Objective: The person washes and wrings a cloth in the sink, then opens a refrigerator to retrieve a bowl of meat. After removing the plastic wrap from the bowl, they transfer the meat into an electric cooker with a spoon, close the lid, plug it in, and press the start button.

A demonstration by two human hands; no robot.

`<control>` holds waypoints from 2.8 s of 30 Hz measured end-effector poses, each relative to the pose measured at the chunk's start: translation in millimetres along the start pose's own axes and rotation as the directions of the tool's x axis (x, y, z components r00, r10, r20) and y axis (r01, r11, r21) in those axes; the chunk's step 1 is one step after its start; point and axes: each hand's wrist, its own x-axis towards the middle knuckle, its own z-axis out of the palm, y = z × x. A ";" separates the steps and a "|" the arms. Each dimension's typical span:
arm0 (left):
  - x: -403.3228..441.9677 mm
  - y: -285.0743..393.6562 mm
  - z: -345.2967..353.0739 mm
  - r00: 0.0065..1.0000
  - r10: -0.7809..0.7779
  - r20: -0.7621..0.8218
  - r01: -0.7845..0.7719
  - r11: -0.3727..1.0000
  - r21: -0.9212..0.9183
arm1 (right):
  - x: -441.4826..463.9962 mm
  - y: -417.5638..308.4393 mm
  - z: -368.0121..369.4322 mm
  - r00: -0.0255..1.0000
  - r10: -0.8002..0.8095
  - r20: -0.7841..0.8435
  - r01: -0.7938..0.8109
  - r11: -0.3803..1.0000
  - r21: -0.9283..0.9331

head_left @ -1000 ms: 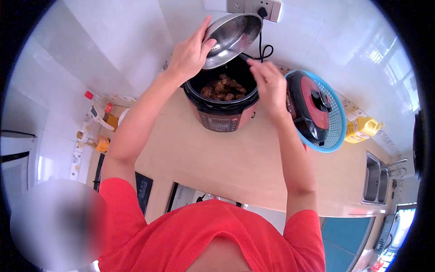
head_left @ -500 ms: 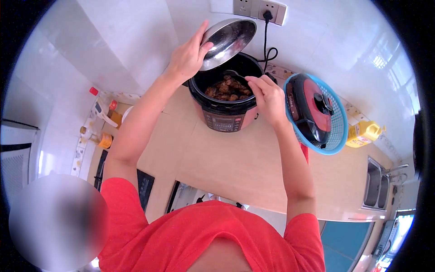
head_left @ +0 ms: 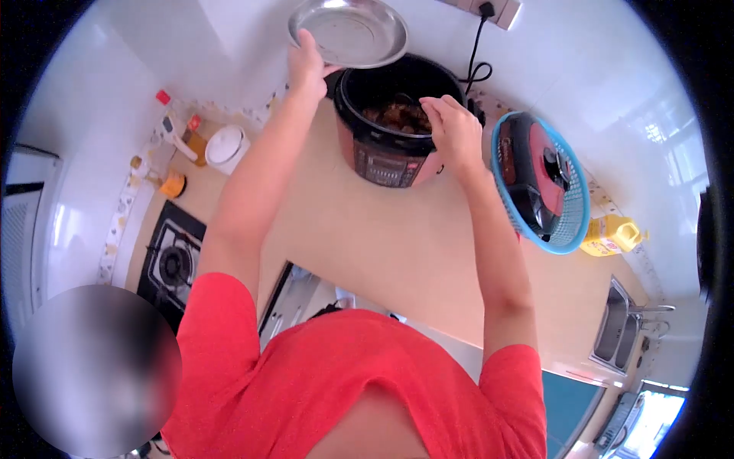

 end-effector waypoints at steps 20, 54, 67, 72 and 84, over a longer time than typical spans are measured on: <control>-306.5 -81.3 -194.2 0.751 -0.588 -0.302 0.606 0.794 -0.039 | -150.3 -35.1 -83.5 0.878 0.172 0.447 -0.412 0.747 0.521; -289.3 -45.1 -143.7 0.799 -0.522 0.298 0.596 0.626 -0.502 | -209.2 0.2 -157.0 0.922 0.295 0.250 -0.357 0.899 0.254; -291.1 -30.4 -172.0 0.864 -0.455 0.216 0.500 0.721 -0.480 | -27.1 151.5 -191.3 0.516 0.753 0.409 -0.654 0.654 -0.380; -303.0 -29.3 -202.3 0.884 -0.454 0.110 0.444 0.743 -0.500 | -27.2 167.2 -190.7 0.478 0.784 0.395 -0.746 0.600 -0.289; -281.7 -29.1 -214.6 0.902 -0.385 0.194 0.424 0.712 -0.560 | 128.2 34.9 -130.8 0.815 0.226 0.533 -0.168 0.973 -0.155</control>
